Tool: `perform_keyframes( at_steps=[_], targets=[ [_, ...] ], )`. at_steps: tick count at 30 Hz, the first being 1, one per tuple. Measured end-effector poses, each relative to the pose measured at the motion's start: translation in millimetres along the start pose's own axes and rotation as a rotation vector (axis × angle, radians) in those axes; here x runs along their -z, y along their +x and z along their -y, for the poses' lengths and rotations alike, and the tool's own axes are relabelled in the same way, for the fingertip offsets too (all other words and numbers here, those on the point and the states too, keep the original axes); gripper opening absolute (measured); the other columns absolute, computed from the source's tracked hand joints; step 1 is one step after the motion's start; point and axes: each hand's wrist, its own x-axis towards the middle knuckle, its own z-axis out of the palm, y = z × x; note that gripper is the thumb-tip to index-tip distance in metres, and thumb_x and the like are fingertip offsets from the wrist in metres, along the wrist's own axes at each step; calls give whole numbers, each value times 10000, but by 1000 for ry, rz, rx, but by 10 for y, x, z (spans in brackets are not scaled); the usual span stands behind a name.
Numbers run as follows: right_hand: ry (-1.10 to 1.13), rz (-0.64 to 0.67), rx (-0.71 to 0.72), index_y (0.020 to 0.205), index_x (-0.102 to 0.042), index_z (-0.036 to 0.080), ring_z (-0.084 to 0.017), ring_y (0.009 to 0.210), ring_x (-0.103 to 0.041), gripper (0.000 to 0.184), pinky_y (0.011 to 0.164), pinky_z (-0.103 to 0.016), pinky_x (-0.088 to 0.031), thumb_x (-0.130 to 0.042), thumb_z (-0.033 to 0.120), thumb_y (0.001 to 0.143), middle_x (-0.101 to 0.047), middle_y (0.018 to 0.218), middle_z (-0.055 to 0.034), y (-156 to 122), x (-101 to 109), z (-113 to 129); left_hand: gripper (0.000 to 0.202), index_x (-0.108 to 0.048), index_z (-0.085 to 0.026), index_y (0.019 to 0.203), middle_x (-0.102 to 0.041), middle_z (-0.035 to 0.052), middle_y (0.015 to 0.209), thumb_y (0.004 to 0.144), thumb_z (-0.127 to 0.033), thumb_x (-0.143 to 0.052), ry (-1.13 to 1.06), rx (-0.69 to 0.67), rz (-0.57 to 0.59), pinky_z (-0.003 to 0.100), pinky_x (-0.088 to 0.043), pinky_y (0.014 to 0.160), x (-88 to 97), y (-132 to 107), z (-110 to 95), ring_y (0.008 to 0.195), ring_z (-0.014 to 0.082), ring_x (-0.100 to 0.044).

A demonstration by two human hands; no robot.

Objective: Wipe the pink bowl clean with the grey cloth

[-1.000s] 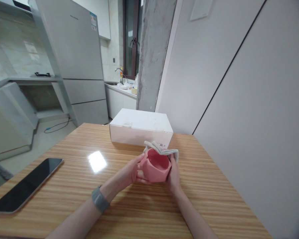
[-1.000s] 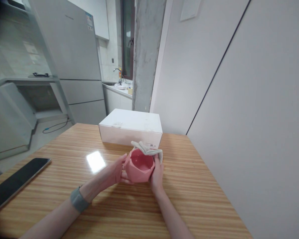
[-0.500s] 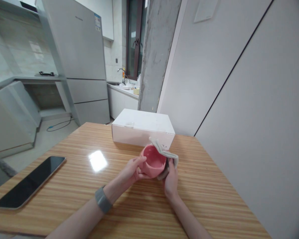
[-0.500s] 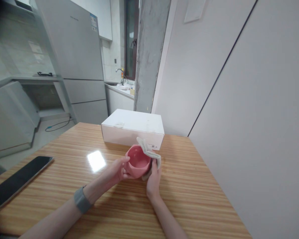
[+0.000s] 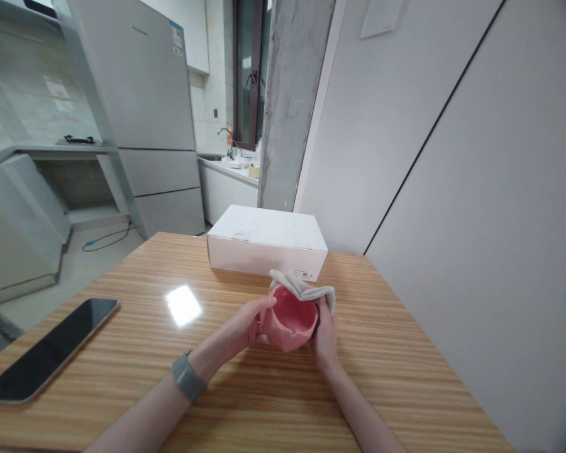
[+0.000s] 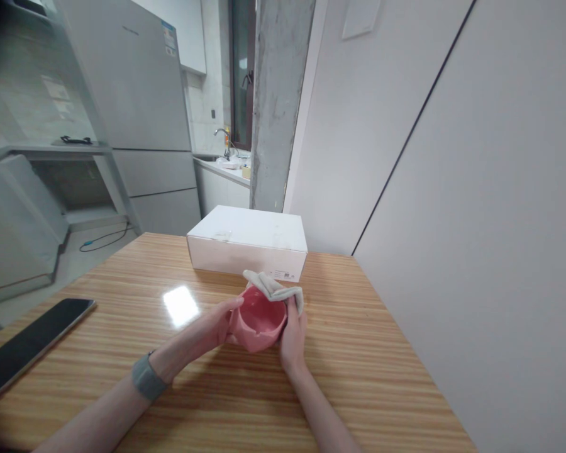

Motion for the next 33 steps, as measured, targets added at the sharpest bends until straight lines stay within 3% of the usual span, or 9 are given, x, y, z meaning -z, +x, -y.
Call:
perform_keyframes(
  at_steps=[5, 9, 13, 18, 21, 26, 28, 33],
  targets=[
    [21, -6, 47, 967, -683, 194, -212, 958, -617, 370, 892, -346, -445, -581, 504, 794, -711, 979, -26, -69, -73, 16, 435, -604, -132, 1104, -705, 115, 993, 763, -403, -620, -40, -46, -84, 338, -571, 669, -3, 33, 3, 878, 245, -675],
    [151, -62, 16, 1031, -667, 200, -210, 1093, -578, 395, 987, -352, -399, -603, 496, 776, -681, 1109, -29, -68, -110, -65, 394, -597, -110, 1086, -687, 125, 1025, 750, -310, -636, -88, -195, -120, 322, -563, 708, -39, 36, -29, 855, 216, -668],
    [330, -38, -264, 1051, -659, 215, -228, 1099, -595, 390, 973, -394, -432, -575, 494, 792, -679, 1129, -30, -51, -97, -125, 421, -567, -133, 1111, -650, 90, 1074, 702, -205, -635, -80, -400, -147, 324, -546, 763, -55, -1, -120, 917, 198, -632],
    [399, 214, -594, 1032, -666, 176, -268, 978, -657, 417, 855, -441, -504, -509, 500, 823, -727, 975, -81, -91, -141, -84, 608, -409, -251, 1300, -521, 71, 1289, 716, -236, -577, -52, -492, -149, 416, -525, 837, -123, -72, -198, 1085, 246, -555],
    [415, 383, -663, 1051, -655, 153, -282, 995, -647, 485, 835, -455, -507, -471, 540, 823, -725, 963, -104, -107, -171, -53, 739, -313, -292, 1363, -440, 64, 1375, 702, -261, -642, 145, -541, -171, 432, -441, 973, -160, -88, -163, 1218, 269, -460],
    [434, 412, -664, 996, -666, 158, -276, 995, -643, 410, 850, -444, -499, -485, 477, 812, -722, 972, -98, -82, -135, -16, 1041, -351, -245, 1339, -399, 103, 1364, 431, -245, -859, 725, -741, -302, 475, -270, 1096, -115, -68, -96, 1283, 322, -367],
    [428, 398, -667, 998, -665, 159, -272, 994, -642, 417, 854, -443, -495, -473, 483, 820, -722, 971, -95, -66, -117, 13, 1029, -388, -232, 1307, -406, 102, 1343, 399, -255, -870, 786, -786, -344, 484, -278, 1085, -100, -61, -98, 1270, 329, -377],
    [391, 345, -616, 981, -672, 174, -266, 967, -650, 428, 862, -447, -487, -459, 511, 826, -728, 928, -81, -11, -84, 42, 957, -392, -229, 1312, -476, 94, 1294, 471, -249, -848, 726, -731, -289, 441, -330, 1048, -124, -64, -115, 1224, 306, -439]
  ],
)
